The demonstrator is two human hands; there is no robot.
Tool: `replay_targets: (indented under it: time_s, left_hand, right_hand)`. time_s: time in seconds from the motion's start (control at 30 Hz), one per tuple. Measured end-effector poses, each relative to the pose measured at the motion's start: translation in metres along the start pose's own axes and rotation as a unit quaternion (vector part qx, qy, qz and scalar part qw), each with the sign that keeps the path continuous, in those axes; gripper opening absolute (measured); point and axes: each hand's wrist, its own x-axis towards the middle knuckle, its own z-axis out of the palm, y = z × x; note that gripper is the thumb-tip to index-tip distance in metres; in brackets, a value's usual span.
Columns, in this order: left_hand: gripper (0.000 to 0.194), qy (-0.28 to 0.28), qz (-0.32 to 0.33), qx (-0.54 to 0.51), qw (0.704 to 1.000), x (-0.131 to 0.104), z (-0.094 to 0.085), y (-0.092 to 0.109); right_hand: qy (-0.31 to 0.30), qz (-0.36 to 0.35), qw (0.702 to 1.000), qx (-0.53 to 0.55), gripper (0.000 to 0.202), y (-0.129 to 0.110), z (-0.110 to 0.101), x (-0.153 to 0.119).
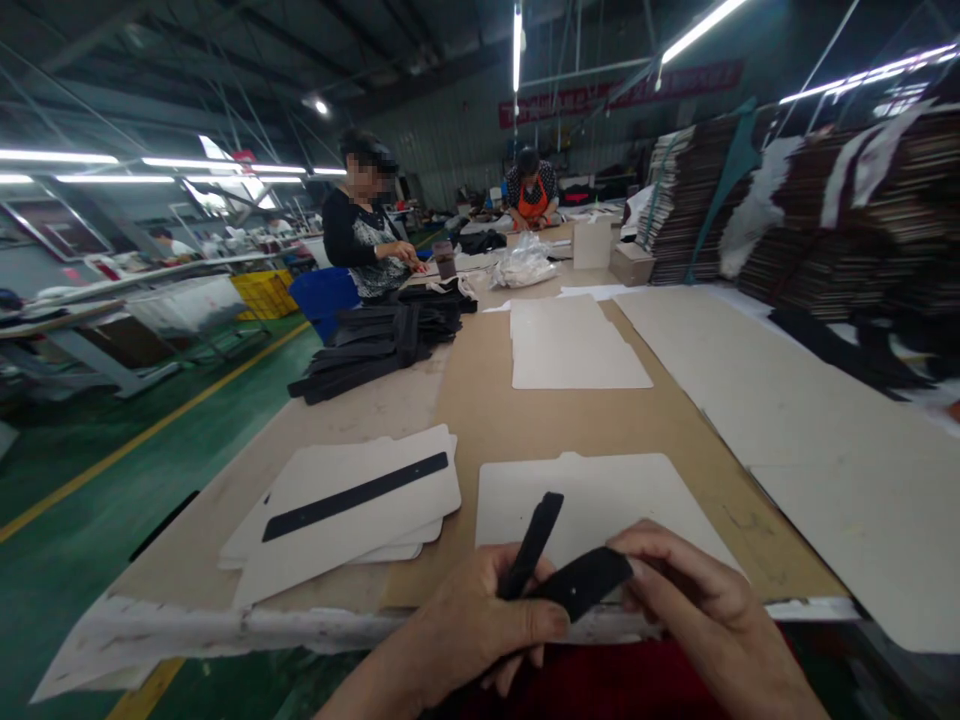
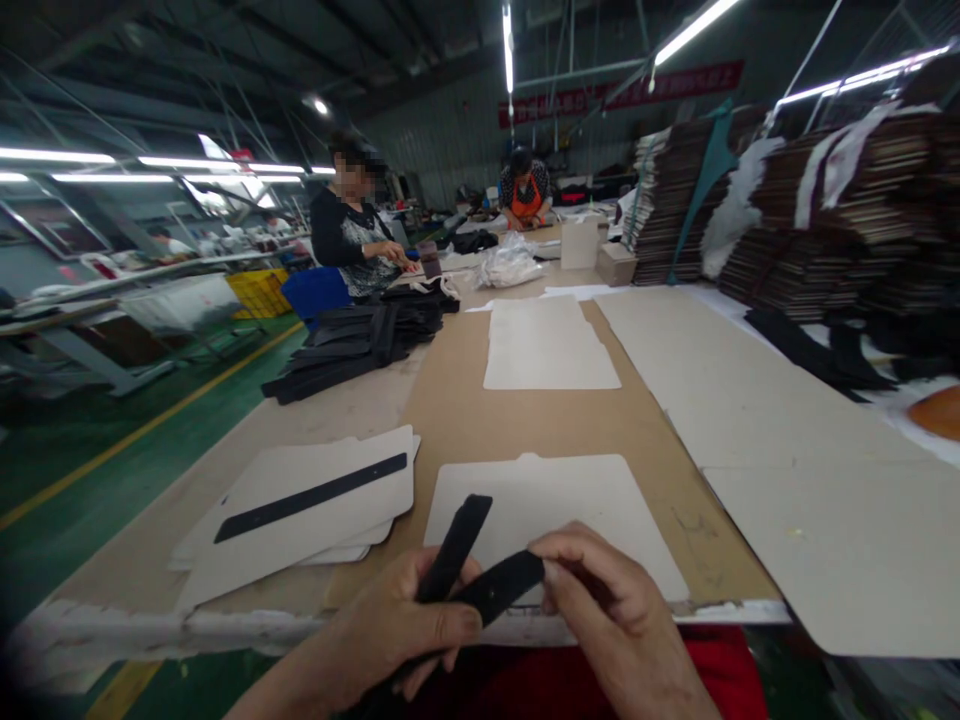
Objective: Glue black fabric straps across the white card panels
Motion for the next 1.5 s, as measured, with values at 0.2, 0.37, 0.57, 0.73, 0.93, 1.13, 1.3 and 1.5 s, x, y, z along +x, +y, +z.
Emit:
replay_targets:
  time_s: [0.2, 0.37, 0.57, 0.73, 0.93, 1.13, 1.3, 1.5]
  left_hand:
    - [0.017, 0.047, -0.008, 0.214, 0.976, -0.009, 0.012, 0.019]
    - [0.029, 0.036, -0.082, 0.222, 0.971, -0.014, -0.006, 0.005]
    - [0.027, 0.109, -0.056, 0.209, 0.97, -0.01, -0.04, -0.001]
    - [0.025, 0.214, -0.015, 0.269, 0.939, 0.006, -0.039, 0.004]
    - [0.028, 0.281, 0.008, 0.307, 0.909, 0.02, -0.037, -0.007]
    - [0.031, 0.298, 0.016, 0.327, 0.897, 0.026, -0.038, -0.013]
    - [0.034, 0.303, 0.017, 0.331, 0.894, 0.027, -0.034, -0.009]
    - [0.034, 0.315, 0.015, 0.337, 0.887, 0.032, -0.036, -0.012]
  right_hand:
    - [-0.129, 0.186, 0.969, 0.103, 0.038, -0.004, -0.008, -0.013]
    - [-0.031, 0.125, 0.991, -0.048, 0.029, 0.006, -0.039, -0.005]
    - [0.064, 0.133, 0.981, -0.126, 0.037, 0.032, -0.076, 0.019]
    - [0.123, 0.121, 0.968, -0.182, 0.036, 0.042, -0.074, 0.039]
    - [0.165, 0.139, 0.943, -0.255, 0.038, 0.036, -0.068, 0.045]
    - [0.178, 0.132, 0.933, -0.283, 0.035, 0.038, -0.067, 0.044]
    - [0.186, 0.115, 0.929, -0.299, 0.03, 0.041, -0.066, 0.044]
    - [0.195, 0.107, 0.928, -0.297, 0.024, 0.042, -0.065, 0.045]
